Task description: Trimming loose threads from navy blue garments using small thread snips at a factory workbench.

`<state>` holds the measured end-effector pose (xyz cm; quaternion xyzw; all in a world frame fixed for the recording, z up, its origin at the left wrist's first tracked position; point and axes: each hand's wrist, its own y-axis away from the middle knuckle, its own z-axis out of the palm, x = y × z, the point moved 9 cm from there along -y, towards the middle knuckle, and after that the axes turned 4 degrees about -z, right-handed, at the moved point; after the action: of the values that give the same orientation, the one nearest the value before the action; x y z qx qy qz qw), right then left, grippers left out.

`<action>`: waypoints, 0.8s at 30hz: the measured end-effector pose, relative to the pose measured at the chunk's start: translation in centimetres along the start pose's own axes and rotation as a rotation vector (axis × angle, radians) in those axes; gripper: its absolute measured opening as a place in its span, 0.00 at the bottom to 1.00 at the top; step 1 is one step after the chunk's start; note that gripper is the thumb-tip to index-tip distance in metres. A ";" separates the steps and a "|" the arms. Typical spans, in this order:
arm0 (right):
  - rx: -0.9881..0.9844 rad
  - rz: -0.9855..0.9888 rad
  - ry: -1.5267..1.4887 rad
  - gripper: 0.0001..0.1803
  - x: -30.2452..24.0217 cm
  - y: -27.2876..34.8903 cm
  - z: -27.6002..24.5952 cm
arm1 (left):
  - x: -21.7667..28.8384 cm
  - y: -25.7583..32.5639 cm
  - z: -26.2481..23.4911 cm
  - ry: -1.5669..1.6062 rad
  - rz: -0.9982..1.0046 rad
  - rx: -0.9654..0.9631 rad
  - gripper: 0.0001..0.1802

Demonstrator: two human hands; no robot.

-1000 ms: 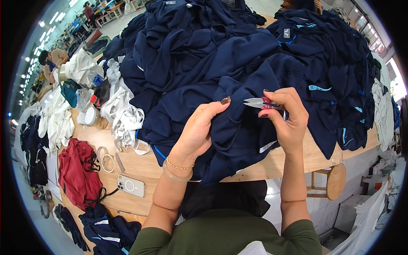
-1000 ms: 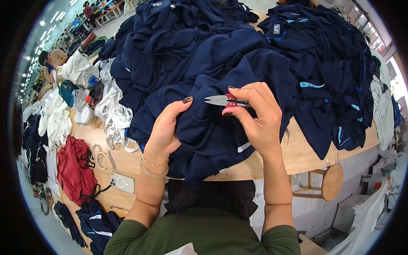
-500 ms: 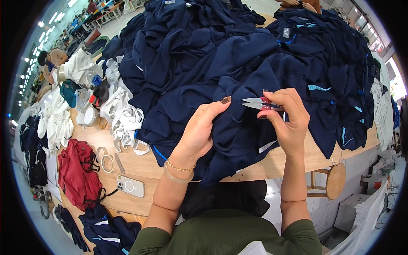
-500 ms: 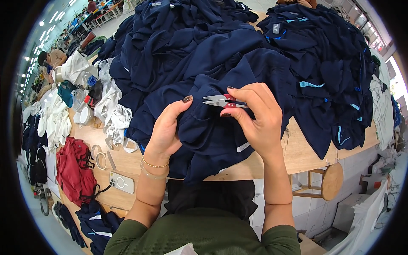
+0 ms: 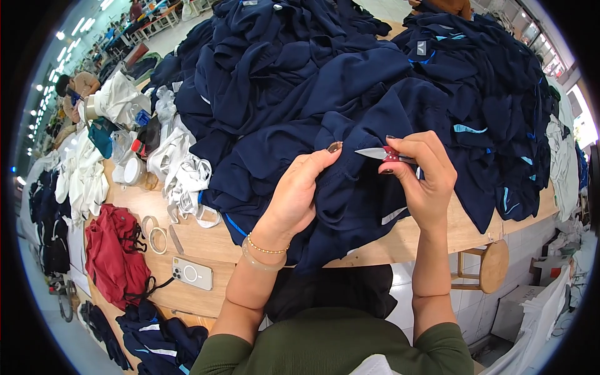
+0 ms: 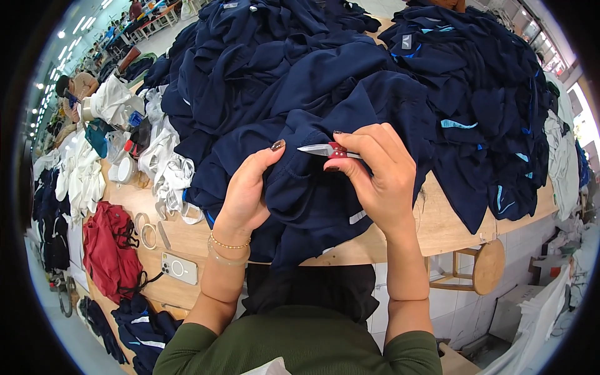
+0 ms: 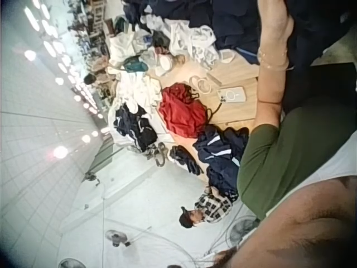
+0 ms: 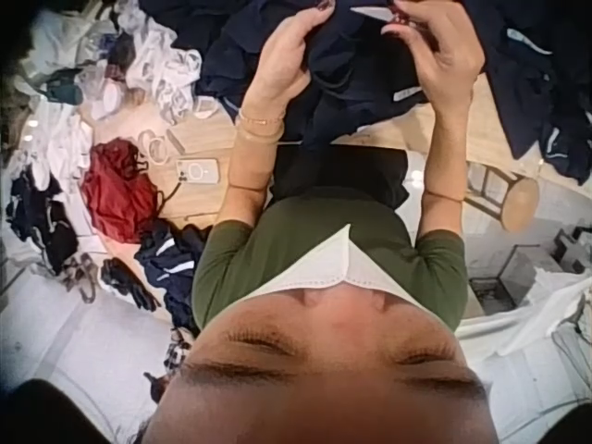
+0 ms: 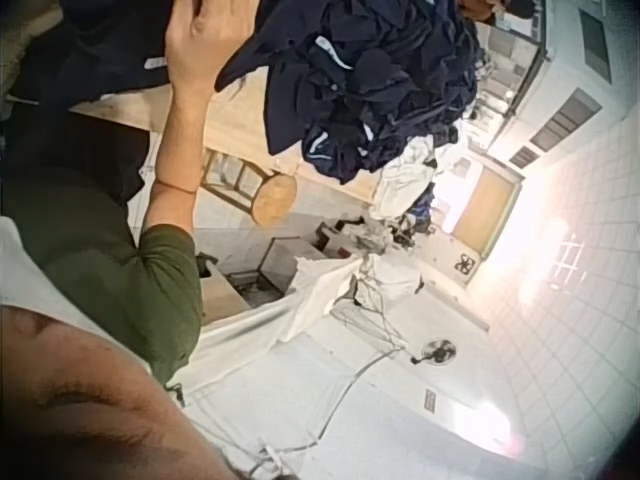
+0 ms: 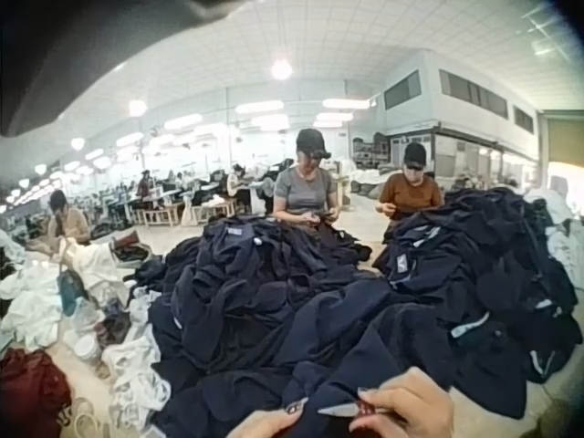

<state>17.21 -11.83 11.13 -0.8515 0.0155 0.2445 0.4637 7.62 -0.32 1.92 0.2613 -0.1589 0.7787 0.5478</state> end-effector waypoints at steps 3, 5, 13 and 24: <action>0.017 0.048 -0.023 0.16 0.3 -0.3 -0.8 | 0.0 0.0 0.0 -0.059 0.017 0.022 0.14; -0.025 0.063 -0.040 0.16 0.4 -0.7 -0.8 | 1.3 0.4 0.5 -0.313 0.158 0.061 0.16; -0.195 0.063 -0.101 0.16 0.7 -2.2 0.2 | 1.3 0.5 1.0 -0.384 0.116 0.043 0.17; -0.229 -0.021 -0.083 0.14 0.0 -3.3 0.7 | 1.2 0.6 0.3 -0.443 0.080 0.106 0.16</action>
<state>17.77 -9.35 13.39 -0.8881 -0.0408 0.2749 0.3660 6.85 0.27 2.87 0.4478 -0.2442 0.7307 0.4539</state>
